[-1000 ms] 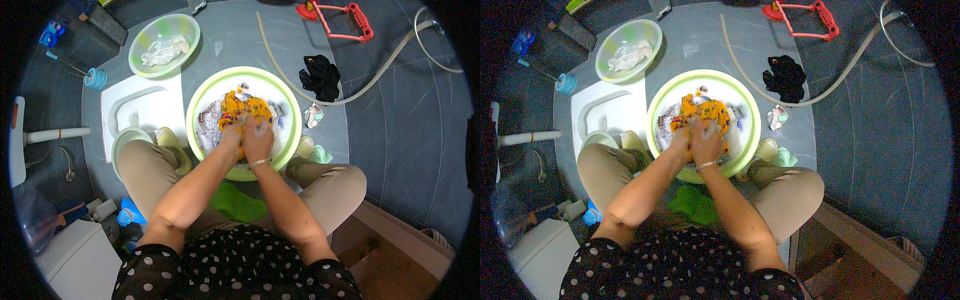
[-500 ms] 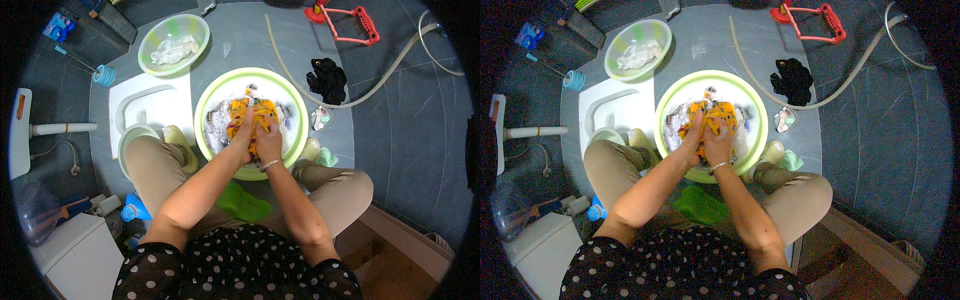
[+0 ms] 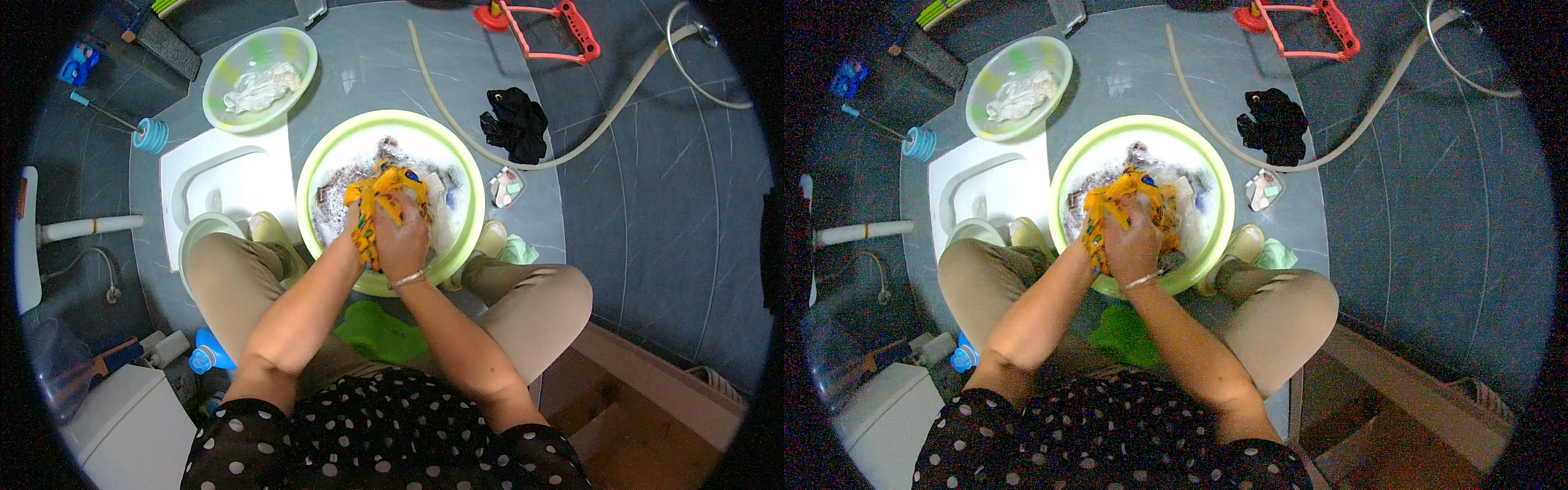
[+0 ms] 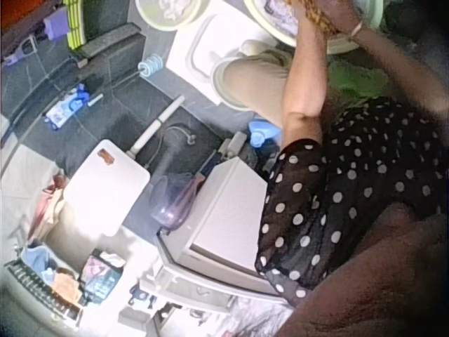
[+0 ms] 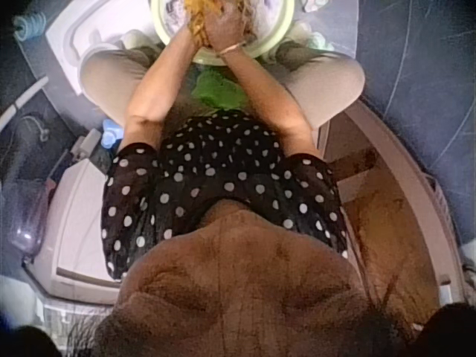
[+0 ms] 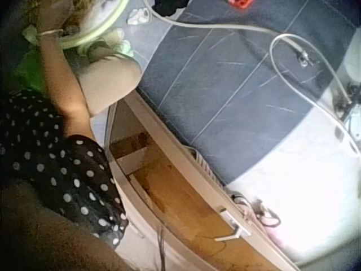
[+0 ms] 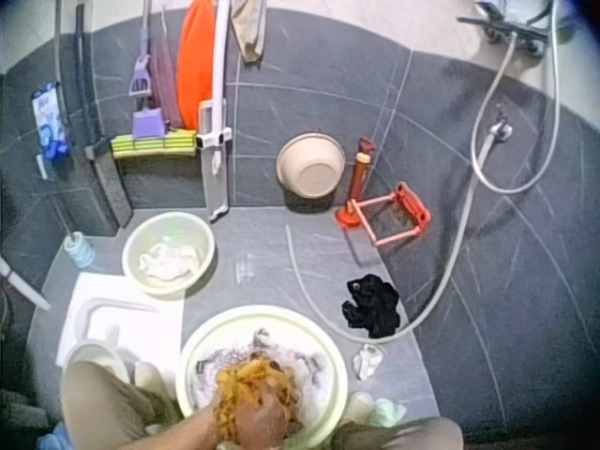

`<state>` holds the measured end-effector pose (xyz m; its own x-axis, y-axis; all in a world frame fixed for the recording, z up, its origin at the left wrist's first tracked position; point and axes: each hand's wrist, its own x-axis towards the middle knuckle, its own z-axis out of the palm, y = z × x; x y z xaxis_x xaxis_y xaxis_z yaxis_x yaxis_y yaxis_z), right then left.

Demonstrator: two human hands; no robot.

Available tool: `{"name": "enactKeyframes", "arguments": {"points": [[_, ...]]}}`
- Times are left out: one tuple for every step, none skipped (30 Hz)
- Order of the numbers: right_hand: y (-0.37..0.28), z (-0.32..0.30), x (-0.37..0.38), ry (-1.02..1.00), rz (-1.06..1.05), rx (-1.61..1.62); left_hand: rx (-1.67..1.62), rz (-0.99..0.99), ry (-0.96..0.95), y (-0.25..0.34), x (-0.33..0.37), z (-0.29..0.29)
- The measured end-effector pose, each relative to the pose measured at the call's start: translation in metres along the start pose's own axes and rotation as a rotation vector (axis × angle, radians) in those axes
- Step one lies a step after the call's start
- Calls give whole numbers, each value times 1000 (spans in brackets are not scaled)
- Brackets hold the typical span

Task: The person washes several items of clothing by hand in a basin of soapy water. They rub and scrub a yellow patterned garment, then rinse and wring it before moving on to a white garment, repeating the scrubbing and wringing actions.

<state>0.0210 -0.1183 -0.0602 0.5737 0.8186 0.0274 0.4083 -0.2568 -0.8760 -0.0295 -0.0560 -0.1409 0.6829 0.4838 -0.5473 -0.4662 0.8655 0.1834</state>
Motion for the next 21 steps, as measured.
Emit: {"name": "enactKeyframes", "arguments": {"points": [[8, 3, 2, 45, -2, -12, -8, 4, 10, 2, 0, 4], [17, 8, 5, 91, -2, -20, -9, 11, 38, 3, 1, 6], [27, 13, 7, 137, -11, -51, -27, 19, 62, 4, 1, 7], [37, 14, 14, 137, -7, -50, 26, 48, 196, 3, 0, 8], [44, 14, 24, 139, 95, 4, -28, 76, 196, -4, 2, -5], [56, 12, 35, 149, 205, 50, -22, 72, 201, -6, -2, 1], [68, 10, 48, 168, 316, -49, 221, 48, 437, -8, -8, 15], [83, 8, 56, 183, 425, -149, 464, 25, 671, -13, -15, 25], [115, 6, 60, 227, 352, -135, 493, 17, 577, -23, -22, 30], [139, 5, 65, 273, 276, -119, 505, 20, 566, -24, -23, 38], [139, 6, 60, 247, 313, -3, 521, 7, 542, -23, -25, 41], [149, 7, 57, 245, 312, -9, 531, -15, 513, -26, -27, 43], [159, 10, 53, 155, 412, 408, 491, -79, 433, -29, -22, 33], [129, 10, 42, 103, 456, 704, 474, -73, 439, -27, -23, 28], [94, 5, 32, 71, 519, 988, 370, -63, 322, -26, -24, 28], [72, 6, 23, 67, 519, 986, 272, -52, 211, -25, -28, 27], [61, 3, 19, -29, 474, 727, 185, -115, 433, -21, -40, 46], [55, 4, 13, -133, 425, 471, 183, -120, 428, -20, -35, 35], [55, 4, 6, -129, 425, 466, 138, -121, 283, -16, -22, 11], [56, 6, -1, -178, 398, 473, 94, -113, 143, -12, -13, -5], [54, 6, -5, -200, 378, 480, 54, -114, -1, -7, -5, -15]]}}
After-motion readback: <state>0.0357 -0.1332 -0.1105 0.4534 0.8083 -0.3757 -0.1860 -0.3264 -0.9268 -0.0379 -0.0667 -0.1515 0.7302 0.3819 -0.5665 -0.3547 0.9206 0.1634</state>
